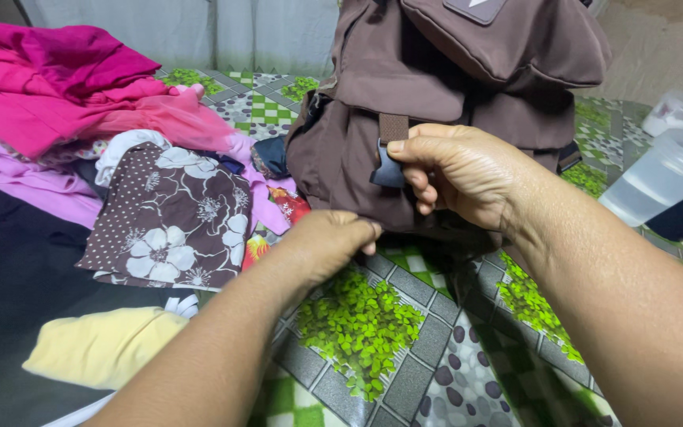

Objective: The person coils a white charging cable with its power adapter and places it into a pocket of a brown backpack. They then place a red wallet, a black phone, and small snack packets into the backpack's front and side pockets, buckle the front straps, and adjust the side straps.

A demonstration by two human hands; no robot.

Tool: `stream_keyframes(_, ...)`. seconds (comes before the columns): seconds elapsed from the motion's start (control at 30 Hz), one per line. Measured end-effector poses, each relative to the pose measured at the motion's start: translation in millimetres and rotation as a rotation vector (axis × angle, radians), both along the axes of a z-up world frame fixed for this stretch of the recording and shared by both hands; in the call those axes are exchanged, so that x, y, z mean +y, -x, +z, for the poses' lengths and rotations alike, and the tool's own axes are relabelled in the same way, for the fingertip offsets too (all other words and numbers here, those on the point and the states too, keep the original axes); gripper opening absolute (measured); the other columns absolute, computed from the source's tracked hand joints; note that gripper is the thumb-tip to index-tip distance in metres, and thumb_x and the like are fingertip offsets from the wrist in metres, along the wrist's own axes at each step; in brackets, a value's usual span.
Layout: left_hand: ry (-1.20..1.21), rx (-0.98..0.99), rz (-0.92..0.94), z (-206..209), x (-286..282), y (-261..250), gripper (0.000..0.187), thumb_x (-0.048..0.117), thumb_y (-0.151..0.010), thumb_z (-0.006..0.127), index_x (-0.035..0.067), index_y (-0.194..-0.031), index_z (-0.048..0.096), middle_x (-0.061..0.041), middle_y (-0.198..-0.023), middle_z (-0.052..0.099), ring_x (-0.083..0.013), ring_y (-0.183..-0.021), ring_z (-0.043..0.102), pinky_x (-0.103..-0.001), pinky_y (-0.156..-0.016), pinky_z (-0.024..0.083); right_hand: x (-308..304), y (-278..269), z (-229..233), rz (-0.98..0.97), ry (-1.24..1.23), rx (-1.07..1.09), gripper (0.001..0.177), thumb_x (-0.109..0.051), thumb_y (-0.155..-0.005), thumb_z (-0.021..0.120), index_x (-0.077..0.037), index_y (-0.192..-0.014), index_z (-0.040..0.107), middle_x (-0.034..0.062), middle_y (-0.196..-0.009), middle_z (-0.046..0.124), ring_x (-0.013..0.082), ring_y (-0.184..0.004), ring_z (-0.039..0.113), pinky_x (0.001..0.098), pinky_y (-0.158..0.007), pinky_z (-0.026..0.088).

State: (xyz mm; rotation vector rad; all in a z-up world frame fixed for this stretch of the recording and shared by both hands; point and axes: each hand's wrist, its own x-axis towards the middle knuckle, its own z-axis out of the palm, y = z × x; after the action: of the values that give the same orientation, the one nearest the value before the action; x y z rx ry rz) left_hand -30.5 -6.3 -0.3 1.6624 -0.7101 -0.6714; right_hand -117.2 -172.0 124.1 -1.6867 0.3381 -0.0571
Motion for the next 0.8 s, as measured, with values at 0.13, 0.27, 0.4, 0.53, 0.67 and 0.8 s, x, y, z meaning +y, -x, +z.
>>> stream_keyframes(0.13, 0.056, 0.190, -0.075, 33, 14, -12, 0.031, 0.034, -0.095, 0.063, 0.006, -0.085, 0.072, -0.002, -0.080, 0.076, -0.0096, -0.064, 0.065, -0.026, -0.062, 0.052, -1, -4, 0, 0.013, -0.097, -0.001, 0.017, -0.025, -0.094, 0.069, -0.012, -0.085, 0.063, -0.0018, -0.065, 0.059, 0.0115, -0.056, 0.054, 0.0303, -0.055, 0.047)
stream_keyframes(0.27, -0.053, 0.214, 0.029, 60, 24, -8, 0.021, 0.029, -0.096, 0.058, 0.010, -0.100, 0.066, -0.003, -0.080, 0.073, -0.0100, -0.058, 0.062, -0.027, -0.051, 0.049, -4, -7, 0, 0.015, -0.250, 0.017, 0.011, -0.024, -0.094, 0.068, -0.013, -0.093, 0.069, -0.0045, -0.064, 0.061, 0.0096, -0.056, 0.057, 0.0282, -0.056, 0.050)
stream_keyframes(0.4, 0.033, 0.184, 0.118, 76, 29, -4, 0.017, 0.023, -0.095, 0.058, 0.016, -0.111, 0.060, -0.002, -0.080, 0.073, -0.0088, -0.057, 0.061, -0.026, -0.049, 0.046, -6, -12, -1, 0.024, -0.304, -0.002, 0.011, -0.025, -0.094, 0.068, -0.014, -0.093, 0.070, -0.0058, -0.061, 0.060, 0.0093, -0.054, 0.059, 0.0272, -0.054, 0.051)
stream_keyframes(0.53, 0.355, 0.379, -0.128, 77, 36, 2, 0.030, 0.016, -0.097, 0.058, 0.005, -0.125, 0.061, -0.006, -0.100, 0.072, -0.0099, -0.076, 0.068, -0.024, -0.063, 0.056, -9, -16, 0, 0.023, -0.335, -0.015, 0.016, -0.026, -0.096, 0.068, -0.016, -0.085, 0.063, -0.0038, -0.064, 0.062, 0.0101, -0.057, 0.060, 0.0279, -0.056, 0.051)
stream_keyframes(0.67, 0.519, 0.532, -0.217, 71, 42, 4, 0.050, 0.002, -0.089, 0.053, 0.004, -0.139, 0.053, -0.010, -0.119, 0.069, -0.0132, -0.098, 0.073, -0.027, -0.083, 0.062, -13, -18, 0, 0.079, -0.343, -0.034, 0.018, -0.027, -0.097, 0.068, -0.015, -0.084, 0.063, -0.0035, -0.065, 0.062, 0.0099, -0.058, 0.059, 0.0270, -0.056, 0.051)
stream_keyframes(0.8, 0.486, 0.428, -0.159, 66, 31, -2, 0.044, 0.008, -0.097, 0.054, 0.004, -0.141, 0.053, -0.011, -0.114, 0.071, -0.0161, -0.094, 0.072, -0.029, -0.083, 0.061, -15, -21, 3, 0.044, -0.333, -0.030, 0.015, -0.026, -0.096, 0.069, -0.017, -0.085, 0.062, -0.0037, -0.065, 0.061, 0.0101, -0.058, 0.058, 0.0273, -0.056, 0.050)
